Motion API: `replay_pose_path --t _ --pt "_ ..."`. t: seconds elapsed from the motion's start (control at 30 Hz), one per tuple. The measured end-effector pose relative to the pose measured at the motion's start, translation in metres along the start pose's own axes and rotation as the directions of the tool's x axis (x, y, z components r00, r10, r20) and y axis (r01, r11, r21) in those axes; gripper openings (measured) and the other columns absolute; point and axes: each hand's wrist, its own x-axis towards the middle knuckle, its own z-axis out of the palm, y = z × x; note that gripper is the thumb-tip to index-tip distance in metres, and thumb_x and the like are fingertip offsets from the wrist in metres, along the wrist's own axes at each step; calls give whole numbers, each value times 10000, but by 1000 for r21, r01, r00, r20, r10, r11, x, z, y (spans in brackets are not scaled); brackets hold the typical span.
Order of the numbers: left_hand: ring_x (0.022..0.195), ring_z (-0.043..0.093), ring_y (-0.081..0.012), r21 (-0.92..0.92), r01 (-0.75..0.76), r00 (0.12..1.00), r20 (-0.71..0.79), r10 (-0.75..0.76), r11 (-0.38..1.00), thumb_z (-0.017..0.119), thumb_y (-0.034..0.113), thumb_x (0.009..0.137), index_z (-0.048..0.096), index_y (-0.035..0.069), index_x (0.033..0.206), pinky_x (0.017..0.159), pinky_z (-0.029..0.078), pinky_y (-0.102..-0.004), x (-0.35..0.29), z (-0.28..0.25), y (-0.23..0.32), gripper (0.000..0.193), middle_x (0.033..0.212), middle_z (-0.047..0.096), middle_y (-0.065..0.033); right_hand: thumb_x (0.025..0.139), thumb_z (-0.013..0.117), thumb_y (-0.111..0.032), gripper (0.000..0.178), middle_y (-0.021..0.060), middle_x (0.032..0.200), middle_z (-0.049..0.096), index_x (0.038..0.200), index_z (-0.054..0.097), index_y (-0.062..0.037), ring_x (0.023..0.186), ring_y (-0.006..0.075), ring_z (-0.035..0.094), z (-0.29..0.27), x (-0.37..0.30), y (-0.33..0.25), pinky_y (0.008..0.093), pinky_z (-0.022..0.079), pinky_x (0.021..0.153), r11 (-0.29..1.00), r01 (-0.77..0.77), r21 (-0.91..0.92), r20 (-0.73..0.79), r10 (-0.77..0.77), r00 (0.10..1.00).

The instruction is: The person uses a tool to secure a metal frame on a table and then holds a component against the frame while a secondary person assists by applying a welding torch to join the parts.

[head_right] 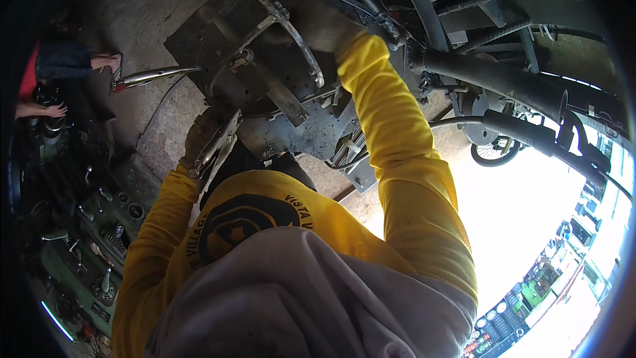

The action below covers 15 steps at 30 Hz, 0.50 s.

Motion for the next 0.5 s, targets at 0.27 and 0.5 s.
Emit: replay_pose_path --t 0.27,0.5 --pt "1207 642 -243 -242 218 976 49 -212 946 655 61 940 531 20 1419 1062 513 -339 -10 21 -40 497 1331 639 -126 957 630 -375 429 178 1238 691 1315 655 -140 1068 334 697 -106 -14 36 463 563 956 159 -71 -985 -40 194 980" --pt "1271 608 -239 181 10 993 112 -31 983 598 69 980 501 26 1441 1079 512 -335 -7 3 -10 472 1406 591 -140 1000 569 -446 472 164 1414 610 1400 583 -198 1233 378 637 -70 -26 -6 555 529 998 82 -532 -843 -526 81 846"
